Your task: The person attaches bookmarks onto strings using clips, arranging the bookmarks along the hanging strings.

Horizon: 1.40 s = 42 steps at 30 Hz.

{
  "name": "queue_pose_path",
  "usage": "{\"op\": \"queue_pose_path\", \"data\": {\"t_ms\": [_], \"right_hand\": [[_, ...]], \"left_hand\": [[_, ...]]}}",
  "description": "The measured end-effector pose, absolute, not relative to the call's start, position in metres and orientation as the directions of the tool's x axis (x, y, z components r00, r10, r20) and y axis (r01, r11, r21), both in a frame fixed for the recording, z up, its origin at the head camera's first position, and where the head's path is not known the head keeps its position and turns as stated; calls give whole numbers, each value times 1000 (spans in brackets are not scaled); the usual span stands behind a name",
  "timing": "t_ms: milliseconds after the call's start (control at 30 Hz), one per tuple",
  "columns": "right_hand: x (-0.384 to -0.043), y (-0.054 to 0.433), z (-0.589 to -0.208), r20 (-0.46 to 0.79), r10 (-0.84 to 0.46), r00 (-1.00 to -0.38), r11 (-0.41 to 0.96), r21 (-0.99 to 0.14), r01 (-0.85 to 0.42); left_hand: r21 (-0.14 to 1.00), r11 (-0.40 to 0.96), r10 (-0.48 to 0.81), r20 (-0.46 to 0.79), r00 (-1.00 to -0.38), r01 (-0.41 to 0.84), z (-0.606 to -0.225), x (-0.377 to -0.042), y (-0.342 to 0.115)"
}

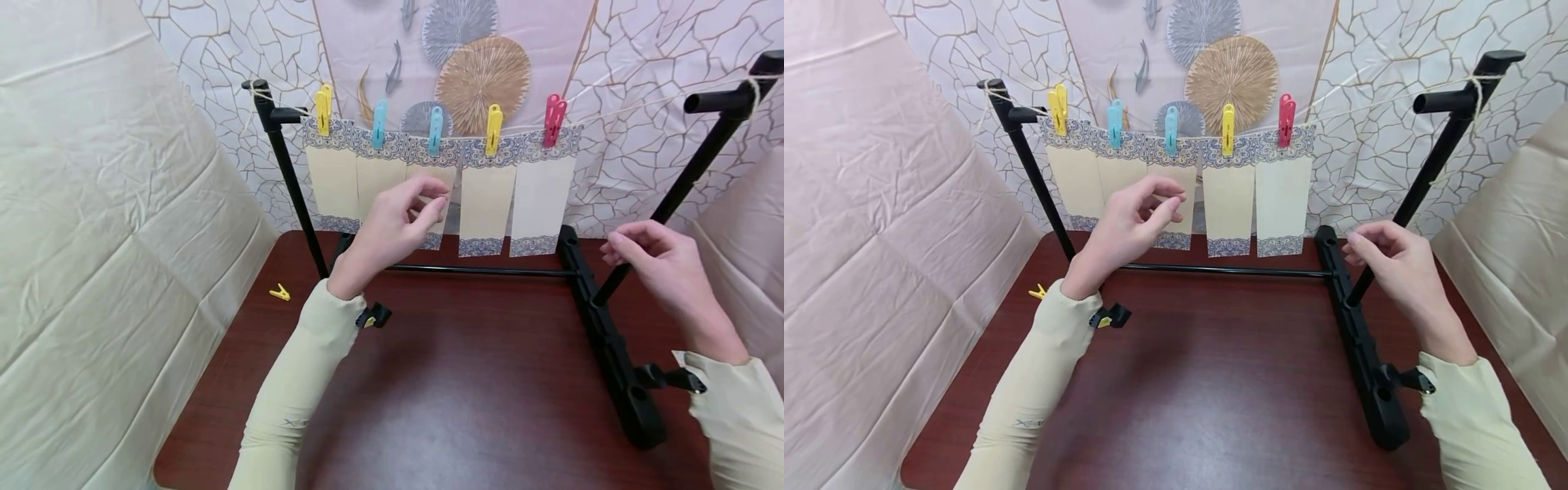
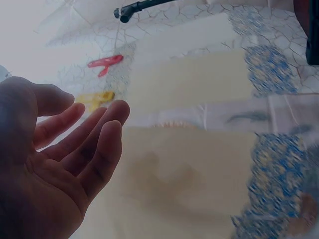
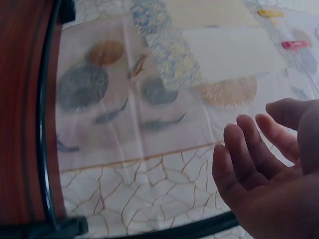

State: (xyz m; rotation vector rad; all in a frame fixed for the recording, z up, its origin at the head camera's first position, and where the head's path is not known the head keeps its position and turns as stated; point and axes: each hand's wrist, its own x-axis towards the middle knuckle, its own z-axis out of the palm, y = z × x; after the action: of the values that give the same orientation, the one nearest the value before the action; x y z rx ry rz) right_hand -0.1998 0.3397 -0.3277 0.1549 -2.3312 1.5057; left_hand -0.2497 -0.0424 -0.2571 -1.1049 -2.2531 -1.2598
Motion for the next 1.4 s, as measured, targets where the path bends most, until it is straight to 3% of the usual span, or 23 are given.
{"op": "queue_pose_path", "data": {"t_ms": [600,933,1167,1400], "right_hand": [[-169,392,-360,236,120,-964,630,-769,-109],[-157,421,-372,246,52,-968,647,-746,-155],[-156,439,-384,206,41,-978,673,-729,-126],[-157,459,-397,169,40,-985,775,-627,-76]], "left_hand": [[673,407,420,463,-781,618,-307,-245,-103],[694,521,344,362,-866,497,-333,-247,-148],[764,508,271,295,-916,396,-356,-253,-184],[755,562,209,265,-941,338,-370,-262,-217]]}}
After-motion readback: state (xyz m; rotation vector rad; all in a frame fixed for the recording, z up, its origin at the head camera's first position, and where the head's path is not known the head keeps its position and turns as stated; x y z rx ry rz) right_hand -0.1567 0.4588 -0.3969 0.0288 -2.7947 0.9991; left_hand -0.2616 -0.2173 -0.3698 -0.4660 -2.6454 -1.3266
